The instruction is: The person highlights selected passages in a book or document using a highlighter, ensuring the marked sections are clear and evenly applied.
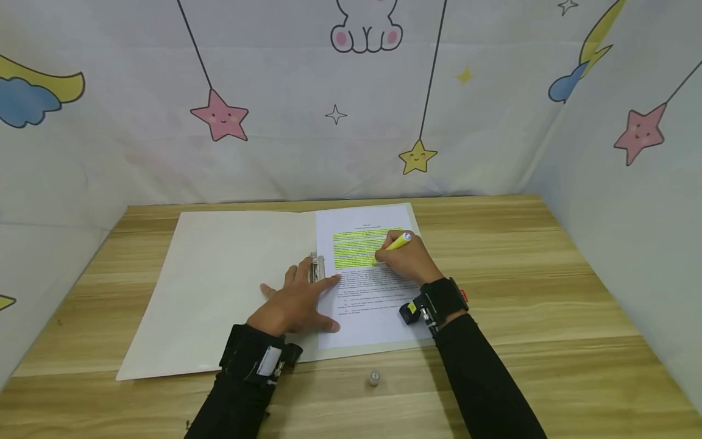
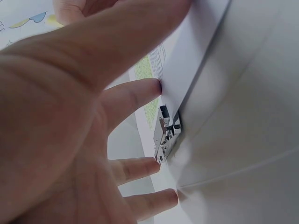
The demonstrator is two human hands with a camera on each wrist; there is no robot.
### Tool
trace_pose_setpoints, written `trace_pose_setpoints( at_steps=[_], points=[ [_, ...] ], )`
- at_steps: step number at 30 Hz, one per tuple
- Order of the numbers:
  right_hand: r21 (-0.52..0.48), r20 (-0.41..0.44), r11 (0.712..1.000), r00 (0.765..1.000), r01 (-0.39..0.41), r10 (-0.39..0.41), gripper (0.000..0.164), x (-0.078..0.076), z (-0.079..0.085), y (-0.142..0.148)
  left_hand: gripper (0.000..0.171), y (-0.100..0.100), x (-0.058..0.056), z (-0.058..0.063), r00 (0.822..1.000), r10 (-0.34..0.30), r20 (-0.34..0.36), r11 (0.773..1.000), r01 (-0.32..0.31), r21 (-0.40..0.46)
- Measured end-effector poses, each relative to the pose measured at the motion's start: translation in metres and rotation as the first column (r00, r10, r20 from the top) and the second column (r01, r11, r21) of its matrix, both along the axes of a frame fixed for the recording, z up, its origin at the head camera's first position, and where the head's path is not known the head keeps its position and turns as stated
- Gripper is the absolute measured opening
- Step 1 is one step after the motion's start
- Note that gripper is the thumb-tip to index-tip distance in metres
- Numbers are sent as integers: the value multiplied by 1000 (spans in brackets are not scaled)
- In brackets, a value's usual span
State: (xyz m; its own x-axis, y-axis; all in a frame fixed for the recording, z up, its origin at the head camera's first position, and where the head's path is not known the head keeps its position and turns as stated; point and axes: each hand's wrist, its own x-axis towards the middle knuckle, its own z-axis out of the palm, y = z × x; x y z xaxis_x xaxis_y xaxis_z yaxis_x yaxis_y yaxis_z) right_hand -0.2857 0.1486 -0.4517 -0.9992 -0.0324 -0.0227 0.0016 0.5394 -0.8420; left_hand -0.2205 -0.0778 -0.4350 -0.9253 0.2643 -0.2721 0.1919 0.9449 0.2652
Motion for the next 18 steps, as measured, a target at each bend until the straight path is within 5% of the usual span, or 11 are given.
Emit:
trace_pose_setpoints(
  at_steps=[18],
  points=[
    [3, -4, 1000, 1000, -3, 3, 18, 0, 0, 6, 93, 1, -2, -2, 1000, -2, 0, 1000, 2, -13]
  ],
)
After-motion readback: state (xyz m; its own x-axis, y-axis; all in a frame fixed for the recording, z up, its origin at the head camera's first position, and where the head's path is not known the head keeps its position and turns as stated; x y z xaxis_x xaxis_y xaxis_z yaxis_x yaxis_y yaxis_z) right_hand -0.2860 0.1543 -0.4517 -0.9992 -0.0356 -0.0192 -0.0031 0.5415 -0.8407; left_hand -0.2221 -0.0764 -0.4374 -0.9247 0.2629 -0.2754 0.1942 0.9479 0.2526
